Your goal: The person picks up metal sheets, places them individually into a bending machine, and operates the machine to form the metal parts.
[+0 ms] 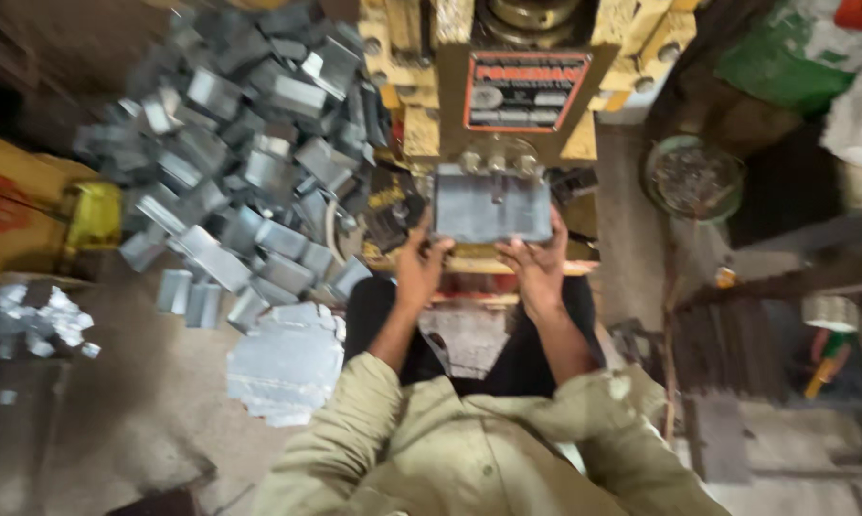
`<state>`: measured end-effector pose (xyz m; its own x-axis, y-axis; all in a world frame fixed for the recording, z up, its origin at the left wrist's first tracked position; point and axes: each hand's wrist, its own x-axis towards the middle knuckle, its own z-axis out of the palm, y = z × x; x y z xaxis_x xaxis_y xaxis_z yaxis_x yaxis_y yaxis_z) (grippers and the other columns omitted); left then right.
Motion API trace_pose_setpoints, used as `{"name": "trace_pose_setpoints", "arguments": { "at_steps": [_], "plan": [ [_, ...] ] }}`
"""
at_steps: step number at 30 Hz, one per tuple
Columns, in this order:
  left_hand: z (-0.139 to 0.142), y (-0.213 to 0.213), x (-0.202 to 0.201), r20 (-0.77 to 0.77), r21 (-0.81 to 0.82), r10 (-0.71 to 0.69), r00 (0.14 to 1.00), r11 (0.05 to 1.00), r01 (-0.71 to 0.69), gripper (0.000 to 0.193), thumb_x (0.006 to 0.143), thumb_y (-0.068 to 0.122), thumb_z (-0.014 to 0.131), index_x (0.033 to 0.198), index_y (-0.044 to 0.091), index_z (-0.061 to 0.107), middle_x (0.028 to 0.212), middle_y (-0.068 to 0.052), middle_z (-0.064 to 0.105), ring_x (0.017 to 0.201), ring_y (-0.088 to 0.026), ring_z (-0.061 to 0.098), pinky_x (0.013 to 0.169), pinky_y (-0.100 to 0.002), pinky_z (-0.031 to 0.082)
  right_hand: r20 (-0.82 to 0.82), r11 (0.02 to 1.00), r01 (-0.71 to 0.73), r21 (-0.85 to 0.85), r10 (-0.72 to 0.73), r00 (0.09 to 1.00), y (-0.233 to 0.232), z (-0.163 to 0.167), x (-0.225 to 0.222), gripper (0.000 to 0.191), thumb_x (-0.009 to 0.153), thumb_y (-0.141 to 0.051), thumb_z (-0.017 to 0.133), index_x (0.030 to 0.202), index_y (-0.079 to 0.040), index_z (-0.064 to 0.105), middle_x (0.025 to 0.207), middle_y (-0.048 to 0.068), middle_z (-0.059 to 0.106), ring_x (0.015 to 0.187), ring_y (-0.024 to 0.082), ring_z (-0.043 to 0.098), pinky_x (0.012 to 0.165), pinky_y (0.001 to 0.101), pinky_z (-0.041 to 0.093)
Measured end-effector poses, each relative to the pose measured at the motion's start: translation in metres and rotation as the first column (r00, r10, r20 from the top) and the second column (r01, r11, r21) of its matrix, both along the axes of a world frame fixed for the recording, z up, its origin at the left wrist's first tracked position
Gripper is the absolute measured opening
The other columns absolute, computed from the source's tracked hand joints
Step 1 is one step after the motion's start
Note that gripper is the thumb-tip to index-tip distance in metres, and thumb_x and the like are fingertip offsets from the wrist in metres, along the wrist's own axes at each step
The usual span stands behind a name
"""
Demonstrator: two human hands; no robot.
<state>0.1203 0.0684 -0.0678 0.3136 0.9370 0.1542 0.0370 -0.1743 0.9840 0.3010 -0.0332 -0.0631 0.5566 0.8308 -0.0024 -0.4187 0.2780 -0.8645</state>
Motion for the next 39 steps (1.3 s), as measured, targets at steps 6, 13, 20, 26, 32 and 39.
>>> {"name": "trace_pose_setpoints", "arguments": {
  "at_steps": [6,13,20,26,32,39],
  "plan": [
    [0.003,0.002,0.002,-0.083,-0.014,0.102,0.991,0.995,-0.103,0.067,0.081,0.012,0.085,0.143,0.008,0.062,0.088,-0.002,0.064,0.069,-0.007,0.054,0.064,-0.022,0.048,0.041,1.0,0.027,-0.002,-0.027,0.999,0.005,0.005,-0.004,0.076,0.099,-0.003,0.064,0.157,-0.024,0.02,0.127,0.015,0.061,0.089,0.023,0.072,0.072,0.0334,0.06],
    [-0.003,-0.003,0.005,0.0,0.029,0.129,0.992,0.991,-0.129,0.072,0.086,0.021,0.09,0.14,0.001,0.048,0.091,-0.005,0.061,0.078,-0.011,0.058,0.072,-0.024,0.052,0.148,0.994,0.098,-0.052,-0.089,0.985,0.0,0.005,-0.005,0.082,0.098,-0.005,0.069,0.159,-0.02,0.017,0.118,0.016,0.065,0.087,0.024,0.072,0.072,0.0338,0.06],
    [0.032,0.02,0.009,0.167,-0.047,-0.189,0.968,0.979,0.199,0.095,0.085,0.021,0.084,0.16,0.004,0.028,0.137,-0.02,0.06,0.111,-0.025,0.068,0.081,-0.031,0.06,0.214,1.0,0.026,-0.014,-0.023,0.976,0.005,0.031,0.028,0.077,0.102,-0.013,0.078,0.159,-0.008,0.027,0.137,0.013,0.061,0.109,0.025,0.071,0.083,0.0383,0.062],
    [0.026,-0.012,-0.029,0.037,-0.128,-0.3,0.953,0.945,0.302,0.08,0.093,0.04,0.074,0.154,0.001,0.038,0.135,-0.024,0.061,0.122,-0.027,0.064,0.092,-0.04,0.06,0.006,0.994,-0.071,-0.077,0.072,0.997,-0.035,-0.003,0.044,0.063,0.103,-0.046,0.061,0.146,-0.007,0.037,0.122,0.018,0.066,0.092,0.034,0.076,0.071,0.0398,0.063],
    [0.0,-0.056,-0.071,-0.132,-0.281,-0.16,0.978,0.953,0.118,0.064,0.109,0.06,0.05,0.135,0.004,0.067,0.101,-0.016,0.076,0.084,-0.017,0.07,0.071,-0.034,0.055,0.09,0.946,0.127,-0.298,-0.105,0.99,-0.045,-0.034,0.019,0.049,0.102,-0.023,0.061,0.136,-0.011,0.028,0.105,0.022,0.061,0.066,0.033,0.066,0.049,0.0385,0.052],
    [-0.047,-0.08,-0.196,-0.191,-0.515,0.032,0.981,0.848,-0.128,0.04,0.09,0.021,0.057,0.127,0.006,0.057,0.065,-0.006,0.061,0.046,-0.017,0.054,0.043,-0.033,0.045,0.064,0.799,-0.589,-0.122,0.599,0.799,-0.053,-0.023,-0.086,0.054,0.102,-0.021,0.057,0.148,-0.01,0.03,0.128,0.018,0.063,0.101,0.026,0.072,0.077,0.0379,0.063]
  ]
}}
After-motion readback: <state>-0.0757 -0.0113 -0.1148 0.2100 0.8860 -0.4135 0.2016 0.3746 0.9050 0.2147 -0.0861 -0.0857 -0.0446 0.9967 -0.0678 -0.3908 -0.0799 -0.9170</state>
